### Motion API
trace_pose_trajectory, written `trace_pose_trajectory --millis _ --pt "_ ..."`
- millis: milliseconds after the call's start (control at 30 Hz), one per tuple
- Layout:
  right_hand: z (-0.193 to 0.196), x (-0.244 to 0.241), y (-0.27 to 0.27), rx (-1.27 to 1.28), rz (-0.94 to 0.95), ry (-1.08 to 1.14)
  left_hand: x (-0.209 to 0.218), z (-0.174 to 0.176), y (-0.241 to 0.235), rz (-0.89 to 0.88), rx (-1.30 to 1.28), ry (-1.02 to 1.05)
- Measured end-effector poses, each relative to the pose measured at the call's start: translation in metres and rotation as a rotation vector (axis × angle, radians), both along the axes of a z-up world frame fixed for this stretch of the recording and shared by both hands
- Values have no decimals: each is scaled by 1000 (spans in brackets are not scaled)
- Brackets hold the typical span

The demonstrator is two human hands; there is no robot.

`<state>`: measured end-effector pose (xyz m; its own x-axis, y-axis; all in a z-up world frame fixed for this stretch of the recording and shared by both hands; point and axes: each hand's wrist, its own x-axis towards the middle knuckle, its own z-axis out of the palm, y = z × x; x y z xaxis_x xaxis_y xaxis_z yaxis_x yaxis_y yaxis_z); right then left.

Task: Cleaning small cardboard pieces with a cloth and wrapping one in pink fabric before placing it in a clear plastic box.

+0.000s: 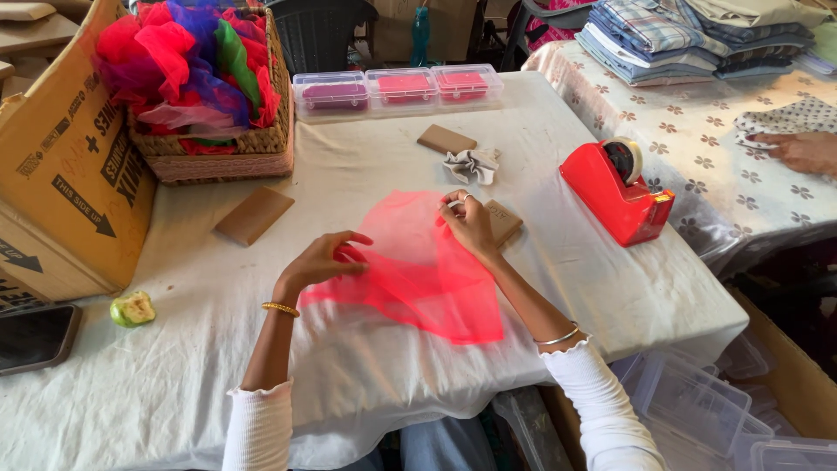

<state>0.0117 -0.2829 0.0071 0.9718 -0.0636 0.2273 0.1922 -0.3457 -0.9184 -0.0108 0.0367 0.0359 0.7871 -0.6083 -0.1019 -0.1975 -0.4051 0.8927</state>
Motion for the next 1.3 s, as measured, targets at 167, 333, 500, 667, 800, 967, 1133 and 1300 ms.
trace_pose_trajectory --millis 167,333,500,667,800,967,1133,1300 --pt "0 3 -5 -267 -89 -334 13 -15 -7 203 -65 -100" --pt "50 -44 25 -410 134 -751 1 -21 -35 101 -143 -296" --pt "48 -48 29 -544 598 -478 -12 -17 -57 -220 -226 -469" --pt "7 -8 -11 -323 586 -444 -17 22 -40 -57 -207 -437" --pt "31 -10 -20 261 453 -159 3 12 -5 279 -248 -474" --pt "22 6 -40 483 339 -118 2 15 17 287 -317 -317" --pt "34 3 -43 633 327 -98 19 -14 23 133 -592 -210" --pt "42 -17 -12 558 235 -74 7 4 -9 465 -499 -364"
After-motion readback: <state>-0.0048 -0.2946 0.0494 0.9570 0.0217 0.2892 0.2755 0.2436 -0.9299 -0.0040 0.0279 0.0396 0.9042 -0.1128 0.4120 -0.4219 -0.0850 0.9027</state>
